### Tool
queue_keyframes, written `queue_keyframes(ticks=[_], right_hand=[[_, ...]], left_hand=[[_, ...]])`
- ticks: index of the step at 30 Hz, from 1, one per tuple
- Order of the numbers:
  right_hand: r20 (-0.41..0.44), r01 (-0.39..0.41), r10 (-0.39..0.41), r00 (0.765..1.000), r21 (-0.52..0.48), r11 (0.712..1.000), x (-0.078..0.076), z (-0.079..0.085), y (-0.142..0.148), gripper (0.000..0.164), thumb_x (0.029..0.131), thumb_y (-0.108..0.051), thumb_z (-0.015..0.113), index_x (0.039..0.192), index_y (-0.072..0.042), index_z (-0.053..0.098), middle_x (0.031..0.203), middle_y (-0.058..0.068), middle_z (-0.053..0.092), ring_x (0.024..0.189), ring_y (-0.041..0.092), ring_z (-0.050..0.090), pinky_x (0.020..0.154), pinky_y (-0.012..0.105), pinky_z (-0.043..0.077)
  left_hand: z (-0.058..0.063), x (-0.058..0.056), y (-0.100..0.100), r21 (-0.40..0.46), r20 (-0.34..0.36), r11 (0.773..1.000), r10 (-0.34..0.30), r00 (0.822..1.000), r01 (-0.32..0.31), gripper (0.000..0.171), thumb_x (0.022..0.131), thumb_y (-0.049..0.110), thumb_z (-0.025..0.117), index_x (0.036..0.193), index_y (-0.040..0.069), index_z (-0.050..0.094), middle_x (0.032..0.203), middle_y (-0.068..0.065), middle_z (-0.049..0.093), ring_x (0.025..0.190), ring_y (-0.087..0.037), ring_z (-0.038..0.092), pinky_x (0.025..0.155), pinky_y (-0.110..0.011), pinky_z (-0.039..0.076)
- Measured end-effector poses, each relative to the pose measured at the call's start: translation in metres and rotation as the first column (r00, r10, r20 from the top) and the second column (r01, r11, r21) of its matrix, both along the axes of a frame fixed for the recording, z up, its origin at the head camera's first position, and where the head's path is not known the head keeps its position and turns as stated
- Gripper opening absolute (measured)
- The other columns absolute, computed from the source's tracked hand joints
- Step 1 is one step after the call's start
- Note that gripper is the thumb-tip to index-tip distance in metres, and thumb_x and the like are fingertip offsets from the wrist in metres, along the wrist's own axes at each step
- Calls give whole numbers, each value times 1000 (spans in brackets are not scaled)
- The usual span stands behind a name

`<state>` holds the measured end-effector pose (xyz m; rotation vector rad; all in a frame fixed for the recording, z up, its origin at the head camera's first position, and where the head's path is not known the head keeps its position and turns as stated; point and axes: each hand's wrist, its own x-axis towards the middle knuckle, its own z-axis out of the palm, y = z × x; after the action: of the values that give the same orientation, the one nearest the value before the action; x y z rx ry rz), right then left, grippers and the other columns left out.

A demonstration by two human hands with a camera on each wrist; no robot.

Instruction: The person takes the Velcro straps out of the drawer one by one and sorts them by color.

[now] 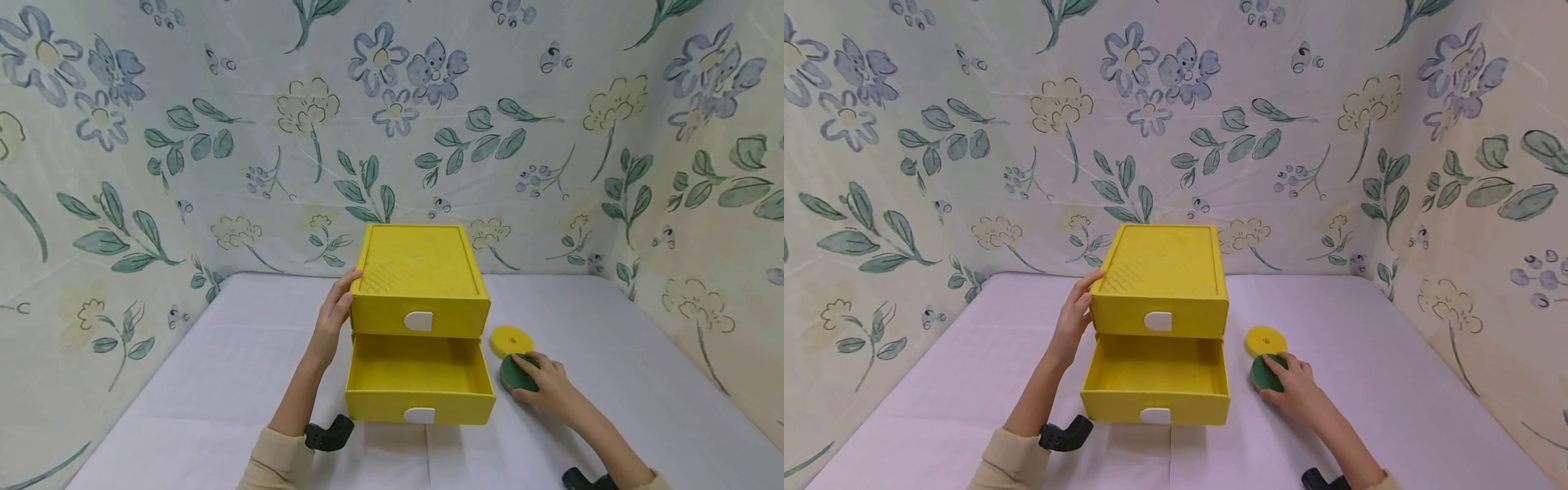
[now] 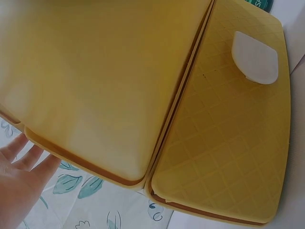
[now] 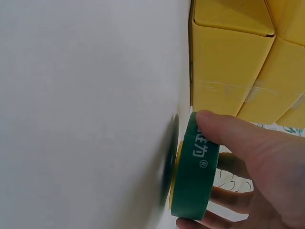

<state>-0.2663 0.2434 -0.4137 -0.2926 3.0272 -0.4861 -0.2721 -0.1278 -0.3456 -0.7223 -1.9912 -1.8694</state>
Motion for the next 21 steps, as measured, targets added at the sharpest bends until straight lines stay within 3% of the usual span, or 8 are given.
queue_keyframes(ticks=[21], right_hand=[[68, 33, -33, 997, -2, 999, -4, -4, 0, 76, 75, -36, 71, 136, -3, 39, 133, 34, 28, 112, 50, 33, 85, 63, 40]], left_hand=[[0, 2, 0, -9, 12, 1000, 13, 1000, -13, 44, 95, 33, 33, 136, 18, 36, 151, -2, 20, 135, -31, 27, 104, -60, 24]])
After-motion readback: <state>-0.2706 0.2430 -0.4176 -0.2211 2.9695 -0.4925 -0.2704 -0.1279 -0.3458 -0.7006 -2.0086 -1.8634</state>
